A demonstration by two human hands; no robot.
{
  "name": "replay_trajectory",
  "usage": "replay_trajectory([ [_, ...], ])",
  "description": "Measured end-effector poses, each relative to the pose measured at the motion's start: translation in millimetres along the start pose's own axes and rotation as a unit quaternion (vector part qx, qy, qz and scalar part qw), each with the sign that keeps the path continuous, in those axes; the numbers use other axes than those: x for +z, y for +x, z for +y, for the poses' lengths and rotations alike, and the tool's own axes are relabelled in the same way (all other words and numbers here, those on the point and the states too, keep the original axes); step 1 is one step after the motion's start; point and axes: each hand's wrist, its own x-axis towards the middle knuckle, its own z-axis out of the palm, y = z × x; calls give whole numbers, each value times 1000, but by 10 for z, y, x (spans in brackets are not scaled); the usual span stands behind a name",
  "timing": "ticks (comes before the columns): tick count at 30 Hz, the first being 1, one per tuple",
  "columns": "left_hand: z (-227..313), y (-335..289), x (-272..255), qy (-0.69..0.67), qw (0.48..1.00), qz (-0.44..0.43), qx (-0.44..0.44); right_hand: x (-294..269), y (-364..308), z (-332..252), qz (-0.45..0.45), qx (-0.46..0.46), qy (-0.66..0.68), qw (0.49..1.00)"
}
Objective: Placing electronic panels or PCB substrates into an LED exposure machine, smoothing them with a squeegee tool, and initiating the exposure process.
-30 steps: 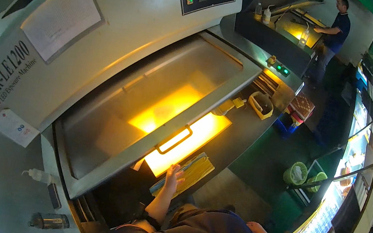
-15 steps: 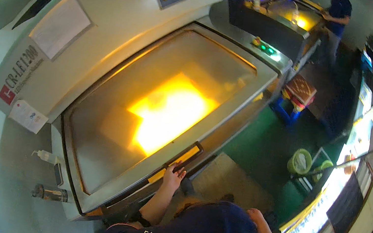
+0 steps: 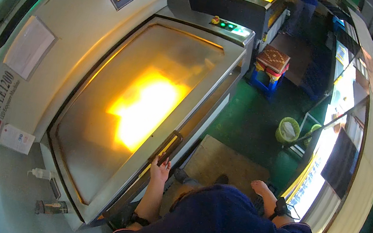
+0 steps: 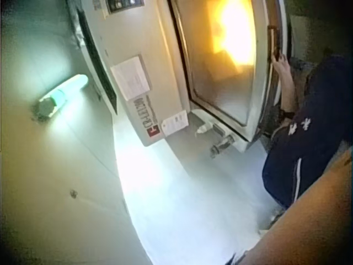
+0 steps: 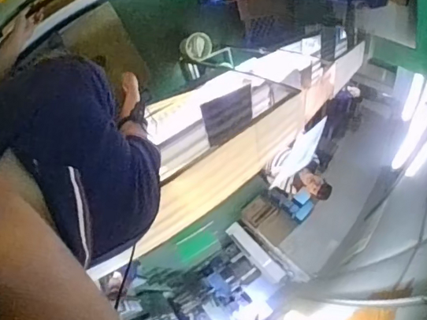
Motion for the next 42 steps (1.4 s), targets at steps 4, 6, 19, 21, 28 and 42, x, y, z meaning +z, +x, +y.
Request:
replay_trajectory([
  [4,59,-37,16,17,999,-36,5,-252,30,-583,-15,-23,33,999],
  [6,63,5,-8,26,999,-39,-23,-267,14,-702,37,116,268,956],
  [19,523,-236,299,-175,967,-140,-121,-1178,-75,-2286,-50,107,264,957],
  [21,741,-427,349,-200,947,-227,-112,-1572,-37,-2423,4,126,293,948],
  [28,1957,-1298,1146,-351,816,-419,-189,-2826,-659,-2464,422,181,202,865],
  [42,2836,-1810,2059,-226,747,-616,108,-4500,-2771,-1125,433,653,-235,576],
])
